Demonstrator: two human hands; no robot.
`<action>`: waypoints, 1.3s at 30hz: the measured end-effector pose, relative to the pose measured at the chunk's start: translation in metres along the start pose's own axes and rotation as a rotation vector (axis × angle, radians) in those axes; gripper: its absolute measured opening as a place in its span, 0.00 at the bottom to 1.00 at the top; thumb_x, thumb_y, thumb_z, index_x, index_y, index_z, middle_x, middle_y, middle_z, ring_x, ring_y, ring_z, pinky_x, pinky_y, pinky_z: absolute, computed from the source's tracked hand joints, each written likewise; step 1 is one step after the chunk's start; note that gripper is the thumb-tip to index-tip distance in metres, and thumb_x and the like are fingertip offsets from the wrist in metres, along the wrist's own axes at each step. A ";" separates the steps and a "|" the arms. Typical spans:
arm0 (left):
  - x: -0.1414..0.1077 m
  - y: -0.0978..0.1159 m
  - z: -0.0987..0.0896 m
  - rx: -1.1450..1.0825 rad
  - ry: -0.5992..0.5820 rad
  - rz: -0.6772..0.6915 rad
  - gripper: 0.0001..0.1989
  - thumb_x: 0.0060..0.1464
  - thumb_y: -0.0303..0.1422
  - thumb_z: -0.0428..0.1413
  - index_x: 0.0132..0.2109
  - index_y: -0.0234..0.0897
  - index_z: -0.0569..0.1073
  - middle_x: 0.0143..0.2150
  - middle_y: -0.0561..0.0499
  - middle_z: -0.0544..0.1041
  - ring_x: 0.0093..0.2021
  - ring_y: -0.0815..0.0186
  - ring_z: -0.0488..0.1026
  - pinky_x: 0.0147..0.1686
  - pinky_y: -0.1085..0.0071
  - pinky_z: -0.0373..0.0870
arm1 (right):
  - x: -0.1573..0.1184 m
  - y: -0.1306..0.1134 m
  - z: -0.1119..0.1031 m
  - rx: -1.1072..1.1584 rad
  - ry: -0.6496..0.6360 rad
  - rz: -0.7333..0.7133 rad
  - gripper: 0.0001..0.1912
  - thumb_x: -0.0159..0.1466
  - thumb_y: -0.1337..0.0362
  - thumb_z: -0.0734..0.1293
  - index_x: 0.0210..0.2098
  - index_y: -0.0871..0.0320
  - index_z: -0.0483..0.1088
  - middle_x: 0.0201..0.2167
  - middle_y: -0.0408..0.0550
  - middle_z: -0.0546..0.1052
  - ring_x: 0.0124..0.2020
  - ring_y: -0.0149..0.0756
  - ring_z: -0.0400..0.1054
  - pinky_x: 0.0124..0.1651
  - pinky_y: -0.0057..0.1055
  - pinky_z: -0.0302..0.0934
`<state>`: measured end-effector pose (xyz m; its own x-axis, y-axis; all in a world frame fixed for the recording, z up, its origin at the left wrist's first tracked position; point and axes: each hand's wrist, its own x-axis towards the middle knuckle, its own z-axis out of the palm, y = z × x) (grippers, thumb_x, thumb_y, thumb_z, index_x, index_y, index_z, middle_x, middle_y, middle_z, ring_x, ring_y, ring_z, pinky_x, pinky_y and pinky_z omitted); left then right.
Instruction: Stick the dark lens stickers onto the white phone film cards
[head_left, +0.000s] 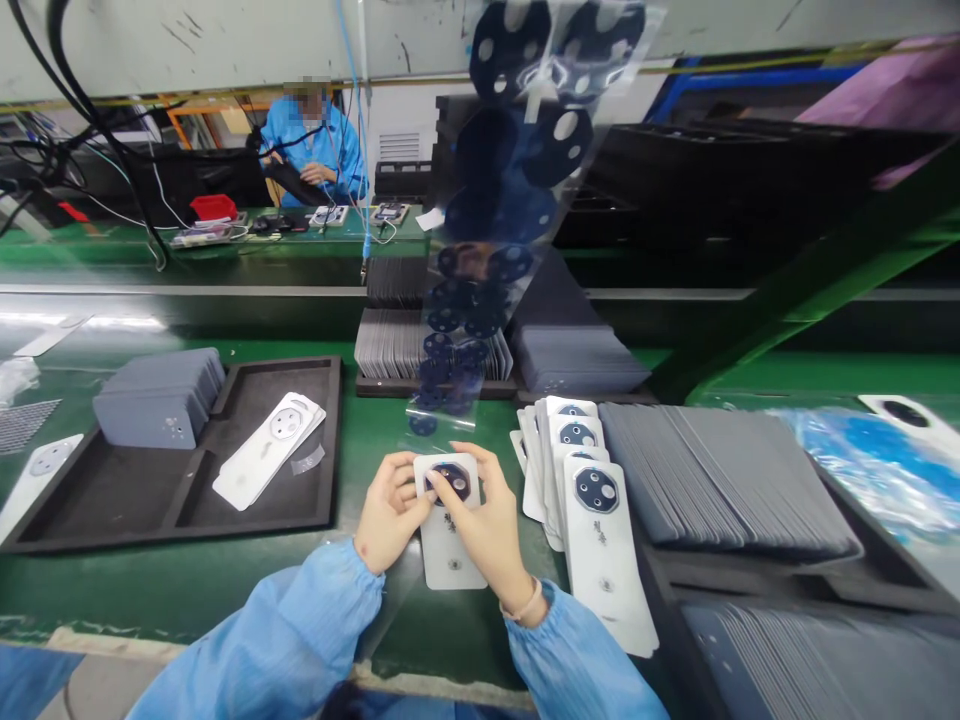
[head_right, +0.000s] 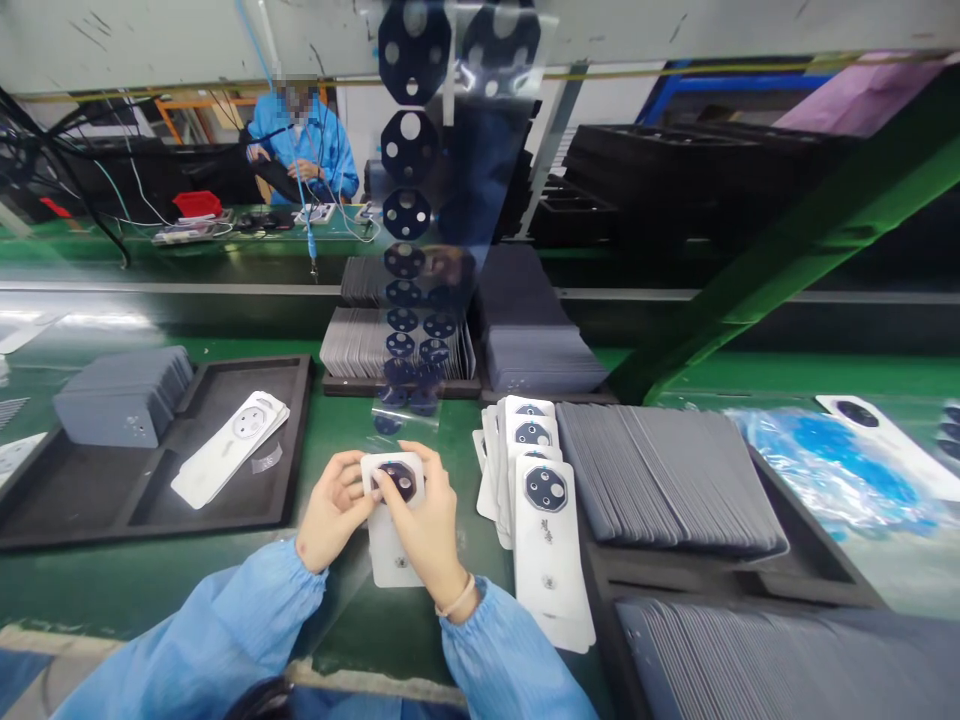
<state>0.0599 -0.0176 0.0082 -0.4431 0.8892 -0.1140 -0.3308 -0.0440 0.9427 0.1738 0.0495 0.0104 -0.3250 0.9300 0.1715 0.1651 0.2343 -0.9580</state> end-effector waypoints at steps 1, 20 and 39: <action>0.000 0.000 0.001 0.006 0.000 -0.003 0.22 0.46 0.33 0.67 0.45 0.39 0.65 0.40 0.48 0.80 0.37 0.65 0.80 0.36 0.72 0.74 | 0.000 0.000 -0.001 0.054 -0.027 0.040 0.16 0.61 0.55 0.69 0.47 0.55 0.69 0.43 0.50 0.76 0.41 0.41 0.71 0.45 0.39 0.66; 0.005 0.001 -0.006 -0.033 0.034 -0.004 0.23 0.46 0.34 0.67 0.45 0.40 0.64 0.41 0.49 0.80 0.38 0.63 0.80 0.37 0.70 0.74 | 0.009 0.004 -0.007 0.230 -0.357 0.065 0.41 0.57 0.60 0.73 0.65 0.51 0.55 0.51 0.52 0.76 0.48 0.45 0.74 0.49 0.44 0.71; 0.017 0.023 -0.034 0.434 0.328 0.384 0.16 0.54 0.40 0.62 0.47 0.39 0.71 0.55 0.43 0.73 0.59 0.55 0.69 0.61 0.55 0.61 | -0.015 0.062 -0.103 -0.786 0.210 -0.254 0.31 0.70 0.58 0.57 0.70 0.54 0.47 0.70 0.62 0.51 0.69 0.61 0.47 0.61 0.64 0.55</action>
<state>0.0163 -0.0188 0.0175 -0.7157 0.6593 0.2306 0.2362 -0.0822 0.9682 0.2847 0.0789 -0.0277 -0.2728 0.8375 0.4735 0.7343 0.4993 -0.4599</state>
